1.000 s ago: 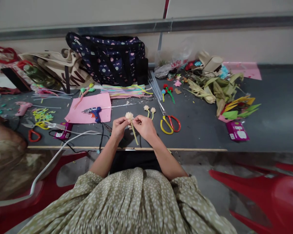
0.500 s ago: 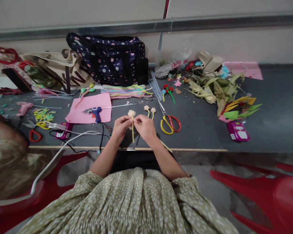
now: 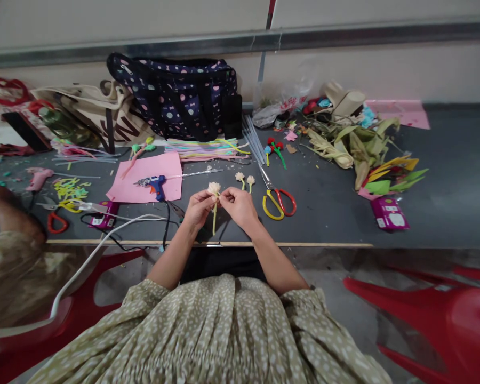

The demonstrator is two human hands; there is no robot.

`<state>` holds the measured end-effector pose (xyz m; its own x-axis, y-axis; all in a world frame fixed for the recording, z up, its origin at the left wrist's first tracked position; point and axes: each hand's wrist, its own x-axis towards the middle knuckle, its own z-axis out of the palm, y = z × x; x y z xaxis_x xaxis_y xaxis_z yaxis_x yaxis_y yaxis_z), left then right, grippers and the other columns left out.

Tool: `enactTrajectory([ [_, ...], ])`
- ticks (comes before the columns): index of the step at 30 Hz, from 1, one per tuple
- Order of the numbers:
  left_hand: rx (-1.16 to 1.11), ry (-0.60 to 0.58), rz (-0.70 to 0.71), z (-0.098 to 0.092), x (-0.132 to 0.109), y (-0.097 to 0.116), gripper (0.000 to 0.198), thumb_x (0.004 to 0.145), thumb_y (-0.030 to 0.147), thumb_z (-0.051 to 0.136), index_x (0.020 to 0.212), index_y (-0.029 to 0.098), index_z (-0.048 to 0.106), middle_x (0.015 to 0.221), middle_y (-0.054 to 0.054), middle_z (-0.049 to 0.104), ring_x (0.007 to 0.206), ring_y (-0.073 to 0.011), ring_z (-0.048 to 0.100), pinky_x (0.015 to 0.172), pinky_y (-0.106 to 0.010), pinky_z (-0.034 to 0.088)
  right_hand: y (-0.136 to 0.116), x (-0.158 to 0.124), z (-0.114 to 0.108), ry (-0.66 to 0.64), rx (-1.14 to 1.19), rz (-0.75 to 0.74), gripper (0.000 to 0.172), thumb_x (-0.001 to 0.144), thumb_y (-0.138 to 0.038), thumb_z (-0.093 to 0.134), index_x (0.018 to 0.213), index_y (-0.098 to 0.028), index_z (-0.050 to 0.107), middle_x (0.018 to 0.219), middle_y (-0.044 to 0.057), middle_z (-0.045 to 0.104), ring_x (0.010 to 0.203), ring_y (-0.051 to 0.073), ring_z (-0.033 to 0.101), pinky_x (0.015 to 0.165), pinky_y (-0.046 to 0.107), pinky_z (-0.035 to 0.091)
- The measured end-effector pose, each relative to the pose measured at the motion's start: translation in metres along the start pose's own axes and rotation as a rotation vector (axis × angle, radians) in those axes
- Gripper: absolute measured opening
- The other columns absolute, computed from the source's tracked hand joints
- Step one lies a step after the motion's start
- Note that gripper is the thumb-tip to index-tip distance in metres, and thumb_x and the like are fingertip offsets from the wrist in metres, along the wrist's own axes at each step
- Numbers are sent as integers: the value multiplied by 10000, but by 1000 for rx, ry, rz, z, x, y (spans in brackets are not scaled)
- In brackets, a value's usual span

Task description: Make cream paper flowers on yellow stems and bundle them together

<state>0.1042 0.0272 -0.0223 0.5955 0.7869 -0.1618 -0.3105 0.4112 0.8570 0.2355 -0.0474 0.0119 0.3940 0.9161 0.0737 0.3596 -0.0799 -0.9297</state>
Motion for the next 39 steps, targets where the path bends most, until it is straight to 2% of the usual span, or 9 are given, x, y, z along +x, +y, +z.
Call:
enactTrajectory([
  [5, 19, 102, 10, 4, 2, -1, 247, 590, 275, 828, 752, 154, 687, 681, 16, 661, 588, -79, 590, 612, -208, 488, -4, -2, 1, 71, -137, -67, 144, 790, -283, 549, 729, -189, 639, 683, 11, 662, 621, 132, 586, 626, 241, 447],
  [9, 13, 98, 15, 6, 3, 2, 232, 594, 283, 828, 700, 149, 671, 643, 21, 643, 567, -68, 576, 591, -189, 475, -9, -6, 3, 96, -218, -117, 151, 808, -274, 526, 726, -198, 628, 722, 22, 663, 660, 142, 587, 662, 253, 447],
  [13, -13, 34, -3, 6, 2, 4, 218, 613, 275, 820, 717, 149, 675, 660, 15, 648, 571, -74, 586, 608, -201, 493, -8, -6, 2, 39, -114, -81, 157, 813, -291, 533, 745, -197, 639, 708, 19, 674, 647, 141, 601, 639, 247, 457],
  [19, -50, -48, -37, 0, 1, 3, 319, 582, 292, 839, 839, 148, 716, 745, -22, 692, 641, -110, 620, 694, -251, 522, -5, -4, -3, -45, 75, -20, 186, 782, -335, 588, 746, -169, 664, 673, 15, 682, 597, 125, 590, 576, 231, 447],
  [25, -55, -77, -109, -6, 5, 1, 350, 513, 296, 872, 792, 147, 721, 749, -43, 702, 645, -136, 630, 704, -286, 525, 0, -1, -2, -142, 179, 38, 203, 756, -357, 620, 716, -160, 649, 650, -3, 653, 545, 102, 541, 543, 226, 429],
  [27, -64, -74, -126, -6, 7, 0, 359, 514, 300, 875, 793, 142, 714, 718, -35, 689, 622, -126, 622, 689, -281, 523, 1, -2, 0, -122, 177, 33, 200, 766, -356, 609, 730, -162, 640, 658, 0, 649, 571, 112, 555, 557, 229, 437],
  [30, -56, -8, -99, -3, 7, -2, 319, 534, 304, 866, 751, 142, 697, 675, -11, 669, 582, -97, 597, 642, -246, 507, -2, -5, 1, -28, 77, -21, 180, 800, -342, 569, 753, -177, 623, 663, -1, 630, 604, 121, 559, 579, 229, 436],
  [35, 59, 127, 45, 4, 1, -3, 245, 591, 313, 829, 745, 157, 719, 695, -2, 684, 599, -93, 604, 660, -239, 509, -12, -10, 4, 156, -289, -154, 138, 828, -241, 505, 729, -202, 593, 754, 21, 630, 684, 137, 563, 673, 247, 424],
  [39, 157, 173, 117, 9, -6, 1, 231, 619, 317, 812, 773, 158, 746, 739, -23, 709, 632, -109, 615, 678, -250, 512, -10, -11, 9, 204, -486, -215, 170, 859, -216, 471, 736, -199, 587, 767, 39, 628, 720, 153, 572, 686, 256, 401],
])
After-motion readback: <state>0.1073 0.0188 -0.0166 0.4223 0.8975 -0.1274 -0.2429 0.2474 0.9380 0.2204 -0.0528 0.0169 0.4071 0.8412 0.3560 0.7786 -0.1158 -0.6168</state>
